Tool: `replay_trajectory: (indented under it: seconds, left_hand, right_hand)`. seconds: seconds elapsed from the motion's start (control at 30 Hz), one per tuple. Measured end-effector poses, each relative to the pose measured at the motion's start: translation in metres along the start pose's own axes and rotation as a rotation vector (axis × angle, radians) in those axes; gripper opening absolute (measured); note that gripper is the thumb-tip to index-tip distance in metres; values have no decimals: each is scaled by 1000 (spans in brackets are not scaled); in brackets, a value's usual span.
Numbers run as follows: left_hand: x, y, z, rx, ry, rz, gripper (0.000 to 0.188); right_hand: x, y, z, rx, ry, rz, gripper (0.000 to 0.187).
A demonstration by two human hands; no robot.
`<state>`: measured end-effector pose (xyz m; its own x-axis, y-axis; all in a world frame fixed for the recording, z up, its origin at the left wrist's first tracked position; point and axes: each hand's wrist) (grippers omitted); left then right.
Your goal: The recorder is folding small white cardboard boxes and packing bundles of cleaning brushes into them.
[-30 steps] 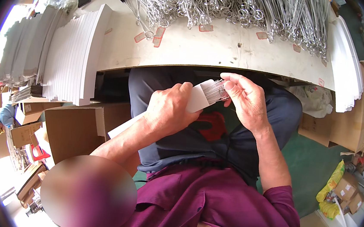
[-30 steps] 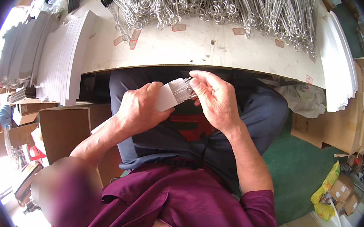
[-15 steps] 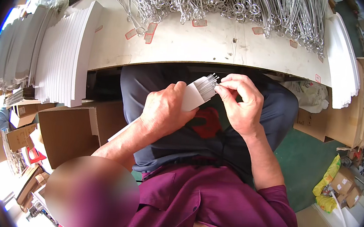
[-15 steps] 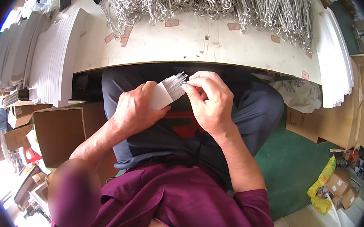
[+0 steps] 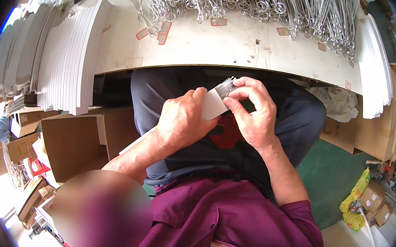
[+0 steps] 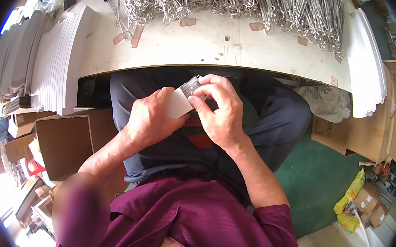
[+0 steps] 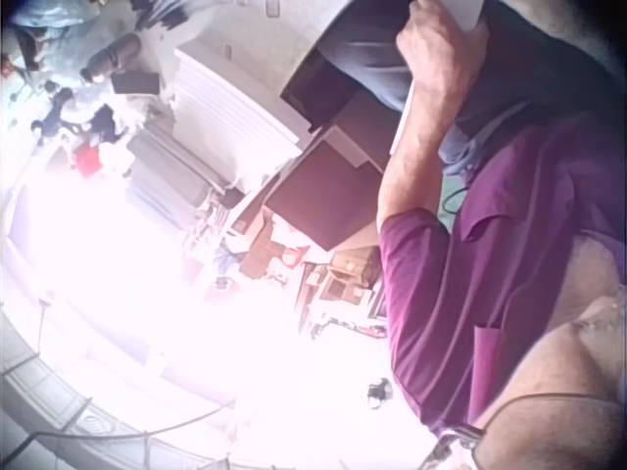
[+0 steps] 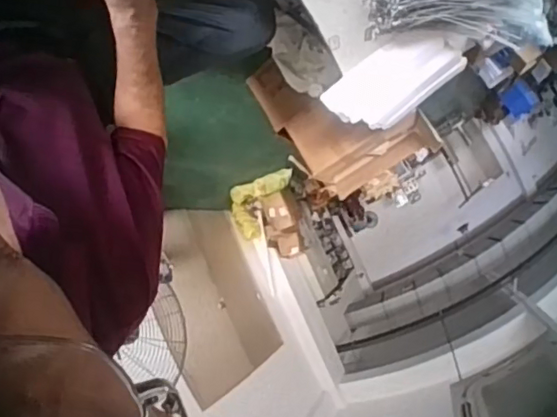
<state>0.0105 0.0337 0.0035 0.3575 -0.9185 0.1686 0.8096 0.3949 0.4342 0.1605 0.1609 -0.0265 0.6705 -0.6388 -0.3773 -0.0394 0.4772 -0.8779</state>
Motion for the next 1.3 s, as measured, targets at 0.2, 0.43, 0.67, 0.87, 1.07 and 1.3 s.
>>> replay_trajectory:
  seconds: [0.2,0.43,0.67,0.87,1.07,1.3]
  left_hand:
    - [2,0,-4,6,51,-30,50]
    - [2,-3,-5,13,43,-32,49]
    - [1,-5,-8,33,20,-3,53]
    - [2,-6,-7,122,101,-51,66]
    - [1,-1,0,224,61,-69,73]
    - [0,2,2,284,114,-90,65]
  right_hand:
    - [3,-3,-8,-294,82,-364,43]
    - [7,-1,-12,-201,61,-263,21]
    - [11,-1,-12,-105,-4,-149,17]
    - [11,-11,-4,-176,-252,-176,22]
    - [14,-10,8,-277,-220,-284,22]
    - [20,-16,0,-520,-82,-459,35]
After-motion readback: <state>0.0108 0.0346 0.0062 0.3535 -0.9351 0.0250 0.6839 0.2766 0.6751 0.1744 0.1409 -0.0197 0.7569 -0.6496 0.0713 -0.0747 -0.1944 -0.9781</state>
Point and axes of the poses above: each hand's wrist, its own x-axis away from the middle knuckle, its own z-axis out of the back of the hand, y = z × x, and after that the axes turned 5 degrees about -x, right-handed
